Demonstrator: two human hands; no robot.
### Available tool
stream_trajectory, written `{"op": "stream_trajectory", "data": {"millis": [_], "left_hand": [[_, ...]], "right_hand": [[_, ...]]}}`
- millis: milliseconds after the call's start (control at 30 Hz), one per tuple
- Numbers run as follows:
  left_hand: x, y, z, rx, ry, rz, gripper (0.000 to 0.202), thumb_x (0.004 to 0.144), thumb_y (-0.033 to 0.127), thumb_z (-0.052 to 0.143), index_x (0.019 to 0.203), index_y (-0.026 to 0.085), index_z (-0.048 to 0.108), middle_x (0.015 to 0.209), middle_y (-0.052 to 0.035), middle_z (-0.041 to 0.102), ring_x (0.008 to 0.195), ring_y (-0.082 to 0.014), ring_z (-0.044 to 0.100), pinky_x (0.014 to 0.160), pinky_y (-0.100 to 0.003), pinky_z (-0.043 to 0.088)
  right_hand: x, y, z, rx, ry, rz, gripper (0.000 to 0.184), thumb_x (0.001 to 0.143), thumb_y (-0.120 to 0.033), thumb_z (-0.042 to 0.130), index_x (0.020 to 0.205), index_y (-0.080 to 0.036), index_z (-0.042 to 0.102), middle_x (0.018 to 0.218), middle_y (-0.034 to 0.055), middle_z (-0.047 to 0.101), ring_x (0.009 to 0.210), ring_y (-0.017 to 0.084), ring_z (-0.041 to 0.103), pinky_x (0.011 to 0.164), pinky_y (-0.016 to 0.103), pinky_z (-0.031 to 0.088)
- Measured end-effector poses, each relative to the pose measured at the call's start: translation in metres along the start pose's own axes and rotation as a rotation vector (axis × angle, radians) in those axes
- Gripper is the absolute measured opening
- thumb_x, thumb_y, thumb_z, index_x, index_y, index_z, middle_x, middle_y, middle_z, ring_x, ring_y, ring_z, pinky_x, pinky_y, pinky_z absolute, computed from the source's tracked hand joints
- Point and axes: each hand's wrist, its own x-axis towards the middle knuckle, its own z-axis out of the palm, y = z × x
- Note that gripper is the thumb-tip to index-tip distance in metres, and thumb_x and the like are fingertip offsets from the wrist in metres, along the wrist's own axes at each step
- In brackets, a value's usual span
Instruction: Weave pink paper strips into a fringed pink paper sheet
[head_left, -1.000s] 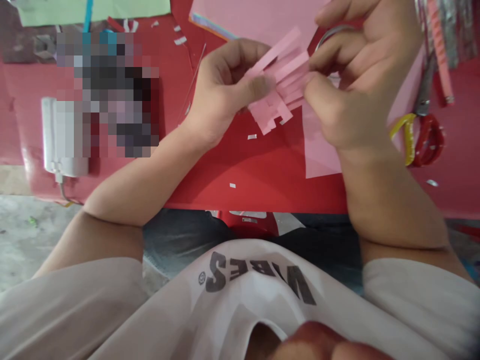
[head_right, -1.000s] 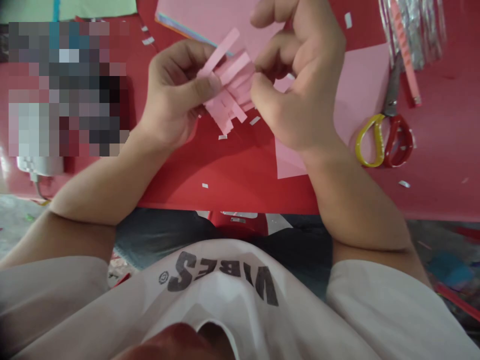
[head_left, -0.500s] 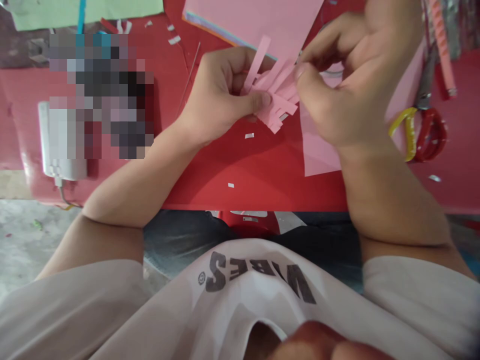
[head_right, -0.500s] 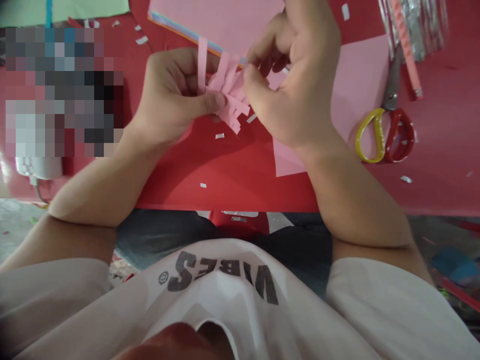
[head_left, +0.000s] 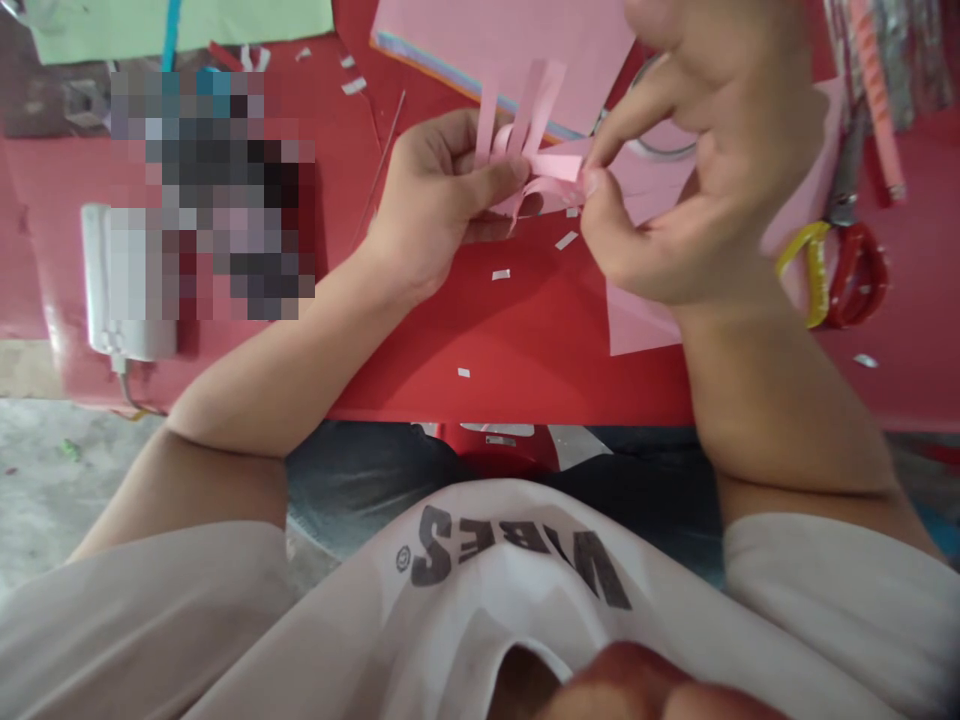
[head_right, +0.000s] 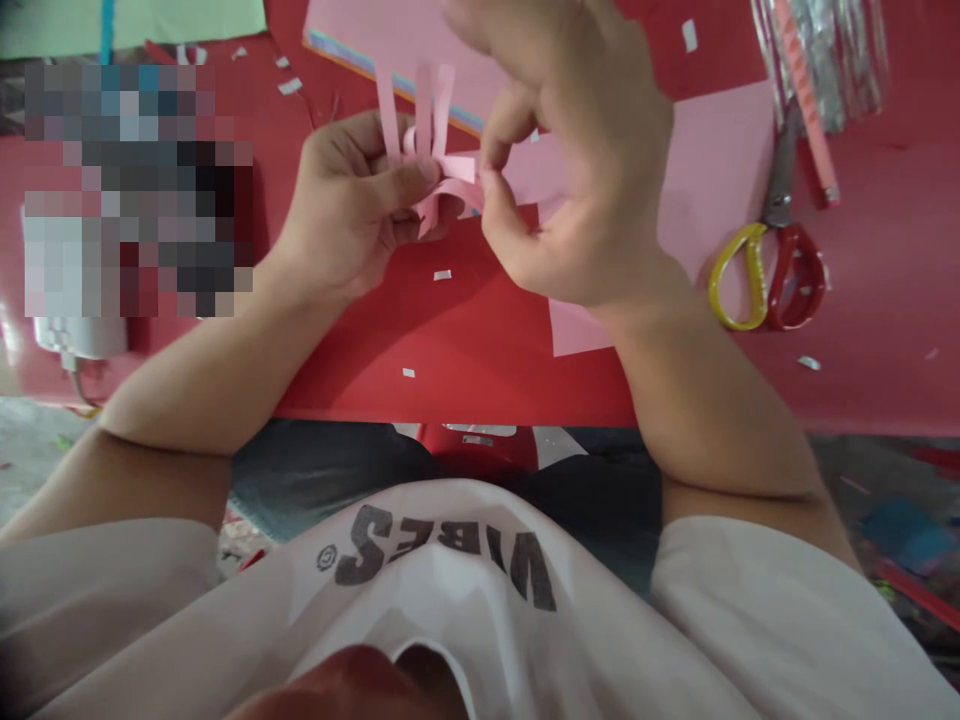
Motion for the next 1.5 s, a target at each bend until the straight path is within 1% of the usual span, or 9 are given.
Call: {"op": "stream_trajectory", "data": {"millis": [167, 333, 500, 700, 867, 967, 1133, 1333, 1500], "left_hand": [[-0.006, 0.006, 0.002, 0.028, 0.046, -0.038, 0.011, 0.090, 0.027, 0.073, 0.100, 0.023, 0.075, 0.089, -0.0027, 0.072, 0.076, -0.0148, 0.067, 0.067, -0.032, 0.062], [-0.003, 0.002, 0.002, 0.068, 0.086, 0.025, 0.004, 0.086, 0.026, 0.074, 0.089, 0.027, 0.074, 0.080, -0.0020, 0.068, 0.072, -0.0188, 0.068, 0.055, -0.032, 0.058], [-0.002, -0.001, 0.005, 0.141, 0.098, 0.100, 0.011, 0.085, 0.023, 0.069, 0.087, 0.033, 0.073, 0.079, -0.0003, 0.069, 0.070, -0.0202, 0.068, 0.057, -0.034, 0.056], [-0.006, 0.004, 0.007, 0.149, 0.123, 0.152, 0.012, 0.085, 0.020, 0.070, 0.090, 0.030, 0.073, 0.087, -0.0026, 0.072, 0.068, -0.0201, 0.066, 0.058, -0.036, 0.052], [-0.003, 0.000, 0.002, 0.161, 0.120, 0.189, 0.013, 0.085, 0.015, 0.070, 0.091, 0.026, 0.072, 0.080, -0.0008, 0.069, 0.065, -0.0175, 0.066, 0.054, -0.031, 0.053], [0.000, -0.004, 0.000, 0.150, 0.085, 0.217, 0.015, 0.086, 0.013, 0.068, 0.093, 0.026, 0.071, 0.080, 0.0001, 0.070, 0.063, -0.0158, 0.066, 0.054, -0.030, 0.052], [0.002, -0.008, -0.001, 0.153, 0.003, 0.252, 0.022, 0.082, 0.011, 0.068, 0.098, 0.025, 0.074, 0.090, -0.0002, 0.074, 0.078, -0.0183, 0.073, 0.064, -0.029, 0.057], [0.002, -0.005, -0.001, 0.125, -0.088, 0.276, 0.028, 0.077, 0.013, 0.076, 0.100, 0.029, 0.076, 0.095, -0.0014, 0.075, 0.081, -0.0226, 0.075, 0.063, -0.032, 0.058], [0.002, -0.004, -0.001, 0.147, 0.000, 0.338, 0.032, 0.075, 0.008, 0.074, 0.097, 0.030, 0.076, 0.097, 0.0006, 0.076, 0.080, -0.0205, 0.073, 0.065, -0.031, 0.057]], "right_hand": [[-0.001, -0.001, -0.004, -0.135, -0.083, -0.080, 0.072, 0.081, -0.032, 0.069, 0.149, -0.041, 0.049, 0.084, -0.0070, 0.077, 0.095, 0.030, 0.067, 0.092, 0.051, 0.045], [-0.002, 0.003, -0.003, -0.255, -0.109, -0.144, 0.084, 0.078, -0.026, 0.065, 0.153, -0.049, 0.037, 0.086, -0.0121, 0.077, 0.086, 0.025, 0.068, 0.087, 0.048, 0.044], [-0.002, -0.002, -0.004, -0.264, -0.123, -0.095, 0.078, 0.080, -0.023, 0.063, 0.151, -0.047, 0.040, 0.089, -0.0123, 0.079, 0.084, 0.025, 0.071, 0.088, 0.048, 0.045], [-0.003, 0.005, -0.002, -0.241, -0.123, -0.138, 0.081, 0.079, -0.027, 0.063, 0.153, -0.051, 0.038, 0.089, -0.0144, 0.078, 0.080, 0.023, 0.068, 0.082, 0.049, 0.046], [-0.005, 0.006, -0.002, -0.307, -0.181, -0.162, 0.068, 0.091, -0.033, 0.057, 0.152, -0.055, 0.036, 0.079, -0.0140, 0.074, 0.080, 0.022, 0.068, 0.082, 0.047, 0.048], [-0.005, 0.001, -0.002, -0.330, -0.149, -0.172, 0.061, 0.093, -0.030, 0.058, 0.149, -0.049, 0.043, 0.081, -0.0131, 0.075, 0.082, 0.021, 0.068, 0.084, 0.045, 0.049], [-0.002, -0.013, -0.001, -0.186, -0.037, -0.032, 0.053, 0.087, -0.024, 0.067, 0.140, -0.030, 0.058, 0.094, -0.0057, 0.079, 0.087, 0.022, 0.069, 0.090, 0.045, 0.052], [0.003, -0.018, 0.002, 0.084, 0.014, 0.141, 0.053, 0.084, -0.013, 0.066, 0.133, -0.032, 0.064, 0.089, -0.0063, 0.072, 0.083, 0.017, 0.068, 0.078, 0.035, 0.050], [0.004, -0.006, 0.008, 0.248, 0.093, 0.377, 0.031, 0.089, -0.029, 0.076, 0.117, -0.036, 0.067, 0.105, -0.0034, 0.069, 0.078, 0.015, 0.066, 0.062, 0.033, 0.046]]}}
